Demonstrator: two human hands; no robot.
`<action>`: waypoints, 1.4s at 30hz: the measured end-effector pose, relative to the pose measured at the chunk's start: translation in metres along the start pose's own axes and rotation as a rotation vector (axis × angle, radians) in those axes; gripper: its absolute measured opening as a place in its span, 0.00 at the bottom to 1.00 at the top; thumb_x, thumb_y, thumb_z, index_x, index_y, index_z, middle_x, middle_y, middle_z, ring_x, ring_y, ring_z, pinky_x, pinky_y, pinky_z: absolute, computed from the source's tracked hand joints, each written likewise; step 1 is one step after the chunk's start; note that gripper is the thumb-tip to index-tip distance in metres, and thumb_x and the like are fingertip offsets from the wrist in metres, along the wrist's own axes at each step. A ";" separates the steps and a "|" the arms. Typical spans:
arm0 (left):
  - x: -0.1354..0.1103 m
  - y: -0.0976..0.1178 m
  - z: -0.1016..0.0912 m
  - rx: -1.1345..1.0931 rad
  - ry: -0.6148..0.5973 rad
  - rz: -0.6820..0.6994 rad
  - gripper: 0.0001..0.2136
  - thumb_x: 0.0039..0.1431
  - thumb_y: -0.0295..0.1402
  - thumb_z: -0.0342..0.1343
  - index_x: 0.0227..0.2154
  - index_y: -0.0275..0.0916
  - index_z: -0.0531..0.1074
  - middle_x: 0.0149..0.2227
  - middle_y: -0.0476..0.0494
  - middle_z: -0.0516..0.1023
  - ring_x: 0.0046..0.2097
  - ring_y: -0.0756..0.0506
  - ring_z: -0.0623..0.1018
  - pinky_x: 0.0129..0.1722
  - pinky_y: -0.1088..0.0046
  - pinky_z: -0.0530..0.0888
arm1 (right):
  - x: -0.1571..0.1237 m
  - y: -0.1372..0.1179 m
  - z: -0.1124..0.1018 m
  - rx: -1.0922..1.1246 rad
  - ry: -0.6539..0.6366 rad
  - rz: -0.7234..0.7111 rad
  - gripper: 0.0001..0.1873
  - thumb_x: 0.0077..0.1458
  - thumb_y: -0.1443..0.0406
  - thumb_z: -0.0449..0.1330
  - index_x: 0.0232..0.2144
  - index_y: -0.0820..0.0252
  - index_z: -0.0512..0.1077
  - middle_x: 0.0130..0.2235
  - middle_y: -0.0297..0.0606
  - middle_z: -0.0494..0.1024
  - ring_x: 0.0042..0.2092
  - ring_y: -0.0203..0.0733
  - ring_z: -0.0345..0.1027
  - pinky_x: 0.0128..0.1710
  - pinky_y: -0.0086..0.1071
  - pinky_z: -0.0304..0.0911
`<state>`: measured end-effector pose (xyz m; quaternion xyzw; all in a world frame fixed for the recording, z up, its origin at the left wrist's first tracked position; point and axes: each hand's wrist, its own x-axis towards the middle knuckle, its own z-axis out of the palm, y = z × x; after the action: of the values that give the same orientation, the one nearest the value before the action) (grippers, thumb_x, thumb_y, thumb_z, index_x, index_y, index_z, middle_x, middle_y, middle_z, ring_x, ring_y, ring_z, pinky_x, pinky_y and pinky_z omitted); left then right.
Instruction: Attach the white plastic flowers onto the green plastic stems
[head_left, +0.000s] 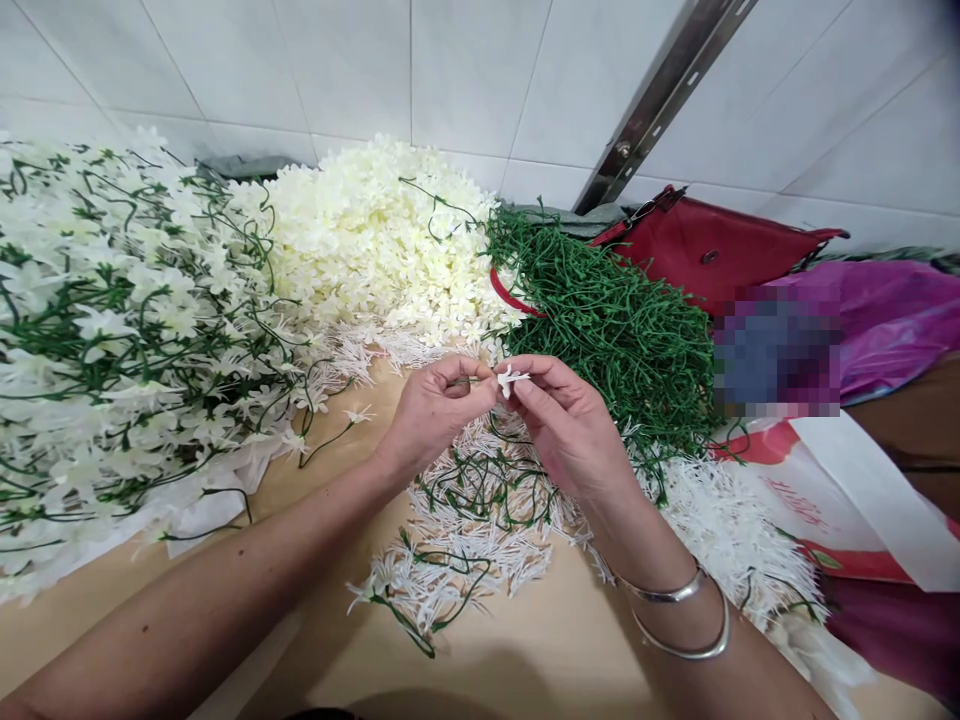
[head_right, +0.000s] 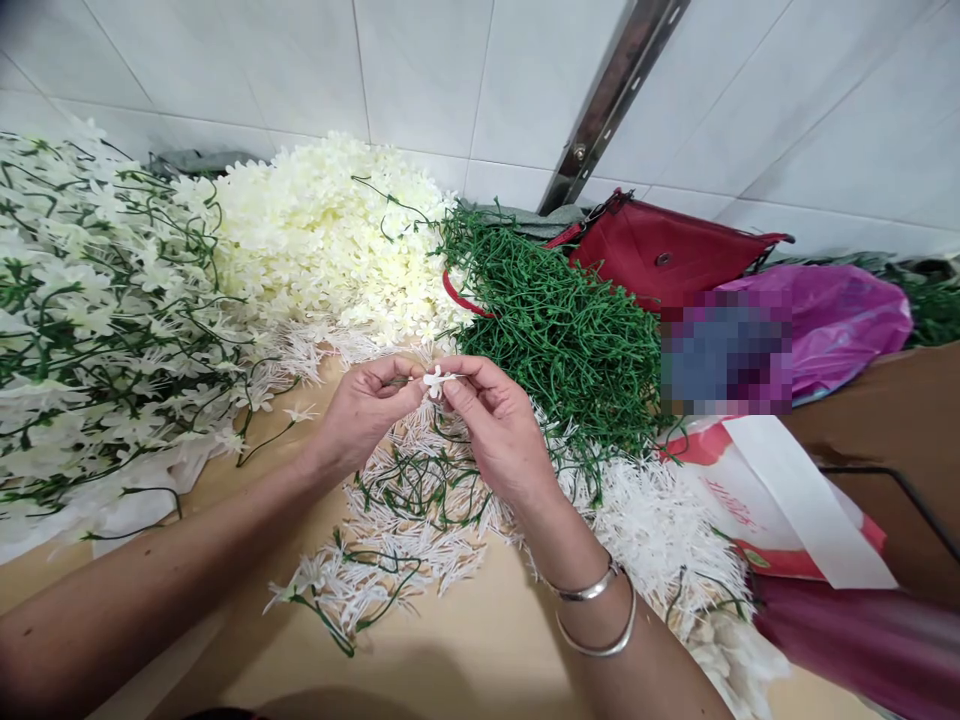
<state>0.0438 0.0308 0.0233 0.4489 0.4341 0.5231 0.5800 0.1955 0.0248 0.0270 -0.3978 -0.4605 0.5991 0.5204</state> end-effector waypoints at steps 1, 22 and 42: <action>0.000 0.001 -0.001 0.045 0.006 0.014 0.08 0.47 0.35 0.65 0.27 0.37 0.75 0.19 0.55 0.70 0.23 0.54 0.65 0.24 0.79 0.63 | 0.000 -0.001 0.000 -0.016 -0.012 -0.006 0.14 0.52 0.53 0.72 0.38 0.51 0.81 0.37 0.33 0.79 0.36 0.35 0.70 0.42 0.31 0.70; 0.000 -0.002 -0.017 0.618 -0.074 0.526 0.05 0.65 0.31 0.56 0.37 0.38 0.78 0.20 0.57 0.60 0.23 0.52 0.61 0.28 0.74 0.63 | -0.001 -0.004 -0.008 -0.293 0.083 -0.149 0.07 0.52 0.59 0.72 0.33 0.55 0.81 0.31 0.33 0.83 0.32 0.37 0.79 0.34 0.30 0.74; 0.003 -0.004 -0.020 0.688 -0.149 0.572 0.04 0.65 0.28 0.56 0.35 0.38 0.75 0.22 0.56 0.62 0.25 0.52 0.61 0.28 0.75 0.61 | -0.007 -0.007 -0.004 -0.612 0.081 -0.307 0.04 0.57 0.68 0.65 0.30 0.54 0.77 0.29 0.31 0.80 0.31 0.38 0.74 0.35 0.32 0.70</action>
<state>0.0250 0.0345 0.0145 0.7538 0.3982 0.4541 0.2588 0.2026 0.0184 0.0328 -0.4847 -0.6524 0.3316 0.4790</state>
